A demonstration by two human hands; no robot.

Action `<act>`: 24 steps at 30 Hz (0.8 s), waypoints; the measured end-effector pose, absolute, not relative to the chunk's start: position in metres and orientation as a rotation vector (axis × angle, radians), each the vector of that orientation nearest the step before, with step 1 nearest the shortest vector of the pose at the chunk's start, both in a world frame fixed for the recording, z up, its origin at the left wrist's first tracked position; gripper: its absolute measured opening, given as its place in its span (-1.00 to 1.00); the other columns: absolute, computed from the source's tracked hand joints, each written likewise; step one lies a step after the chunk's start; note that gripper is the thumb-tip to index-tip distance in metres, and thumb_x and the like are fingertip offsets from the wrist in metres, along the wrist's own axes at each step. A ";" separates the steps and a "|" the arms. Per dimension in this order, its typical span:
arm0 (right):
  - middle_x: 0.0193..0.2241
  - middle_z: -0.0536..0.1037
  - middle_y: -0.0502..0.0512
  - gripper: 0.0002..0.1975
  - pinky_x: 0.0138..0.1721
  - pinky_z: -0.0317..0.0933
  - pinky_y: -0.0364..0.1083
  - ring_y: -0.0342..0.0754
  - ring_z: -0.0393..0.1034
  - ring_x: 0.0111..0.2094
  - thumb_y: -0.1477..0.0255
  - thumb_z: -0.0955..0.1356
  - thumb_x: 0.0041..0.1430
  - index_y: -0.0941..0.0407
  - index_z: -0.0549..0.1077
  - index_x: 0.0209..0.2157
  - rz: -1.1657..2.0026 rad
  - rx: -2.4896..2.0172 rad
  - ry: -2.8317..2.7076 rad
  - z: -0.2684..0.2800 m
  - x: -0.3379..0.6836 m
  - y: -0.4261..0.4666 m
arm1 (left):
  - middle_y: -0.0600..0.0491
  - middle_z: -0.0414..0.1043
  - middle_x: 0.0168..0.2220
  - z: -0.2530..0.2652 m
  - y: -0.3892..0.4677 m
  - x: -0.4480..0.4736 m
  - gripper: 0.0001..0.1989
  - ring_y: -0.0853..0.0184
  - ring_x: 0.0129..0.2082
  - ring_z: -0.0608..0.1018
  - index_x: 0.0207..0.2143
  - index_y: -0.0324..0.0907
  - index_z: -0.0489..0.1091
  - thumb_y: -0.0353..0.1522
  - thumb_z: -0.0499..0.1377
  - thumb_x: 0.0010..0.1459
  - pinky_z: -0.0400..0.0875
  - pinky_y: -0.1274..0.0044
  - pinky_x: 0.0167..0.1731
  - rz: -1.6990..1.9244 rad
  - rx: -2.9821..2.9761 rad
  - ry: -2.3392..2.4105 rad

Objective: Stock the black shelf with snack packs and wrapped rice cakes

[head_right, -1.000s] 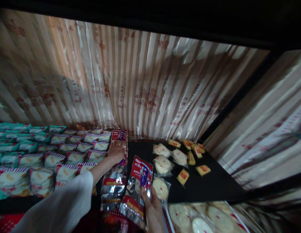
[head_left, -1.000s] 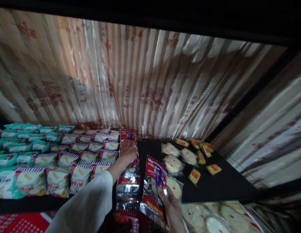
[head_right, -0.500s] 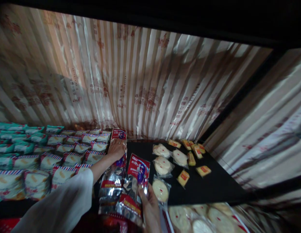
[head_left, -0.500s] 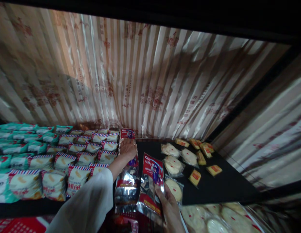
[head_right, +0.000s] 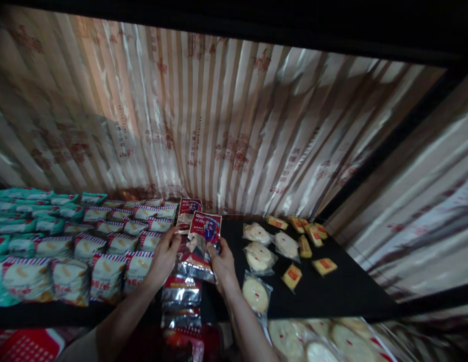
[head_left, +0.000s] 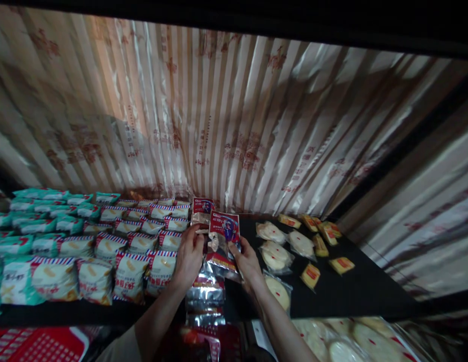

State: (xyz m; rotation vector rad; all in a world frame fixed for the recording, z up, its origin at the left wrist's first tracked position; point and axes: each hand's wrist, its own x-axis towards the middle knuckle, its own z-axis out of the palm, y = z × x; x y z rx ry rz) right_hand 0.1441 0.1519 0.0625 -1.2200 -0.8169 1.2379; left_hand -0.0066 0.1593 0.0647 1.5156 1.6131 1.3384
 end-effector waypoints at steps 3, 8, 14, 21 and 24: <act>-0.28 0.56 0.08 -0.52 -0.20 0.29 -0.02 0.02 0.45 -0.29 0.26 0.39 -0.10 0.12 0.36 -0.10 1.075 -1.306 -1.026 0.065 0.131 0.176 | -0.06 0.37 -0.03 0.046 0.146 -0.006 -0.66 0.29 -0.04 0.43 -0.04 -0.19 0.30 -0.30 0.00 0.14 0.29 0.40 0.03 1.413 1.421 1.489; -0.19 0.53 0.15 -0.46 -0.13 0.25 -0.03 0.02 0.43 -0.19 0.38 0.30 0.01 0.17 0.24 0.07 0.805 -1.491 -1.354 0.064 0.120 0.200 | -0.04 0.37 -0.03 0.024 0.145 -0.004 -0.71 0.26 0.00 0.42 -0.12 -0.16 0.39 -0.39 0.05 0.08 0.30 0.36 0.04 1.536 1.350 1.496; -0.21 0.54 0.10 -0.49 -0.19 0.26 -0.06 0.02 0.44 -0.21 0.40 0.25 0.08 0.09 0.19 0.11 0.651 -1.672 -1.608 0.064 0.116 0.209 | -0.12 0.31 0.04 0.025 0.148 -0.003 -0.66 0.19 0.08 0.35 -0.12 -0.25 0.41 -0.43 0.01 0.06 0.23 0.32 0.10 1.394 1.402 1.656; -0.08 0.45 0.16 -0.59 -0.13 0.21 -0.11 0.00 0.37 -0.09 0.39 0.22 0.13 0.14 0.31 0.04 0.437 -1.840 -1.748 0.063 0.111 0.207 | -0.21 0.25 0.10 0.035 0.142 0.001 -0.54 0.18 0.14 0.28 0.01 -0.39 0.30 -0.43 -0.02 0.04 0.14 0.35 0.16 1.209 1.531 1.726; -0.09 0.44 0.16 -0.59 -0.13 0.20 -0.10 0.00 0.36 -0.09 0.37 0.21 0.14 0.12 0.32 0.03 0.390 -1.894 -1.792 0.063 0.110 0.204 | -0.22 0.21 0.13 0.039 0.140 0.002 -0.52 0.16 0.16 0.25 0.03 -0.40 0.29 -0.42 -0.02 0.04 0.12 0.34 0.17 1.160 1.535 1.730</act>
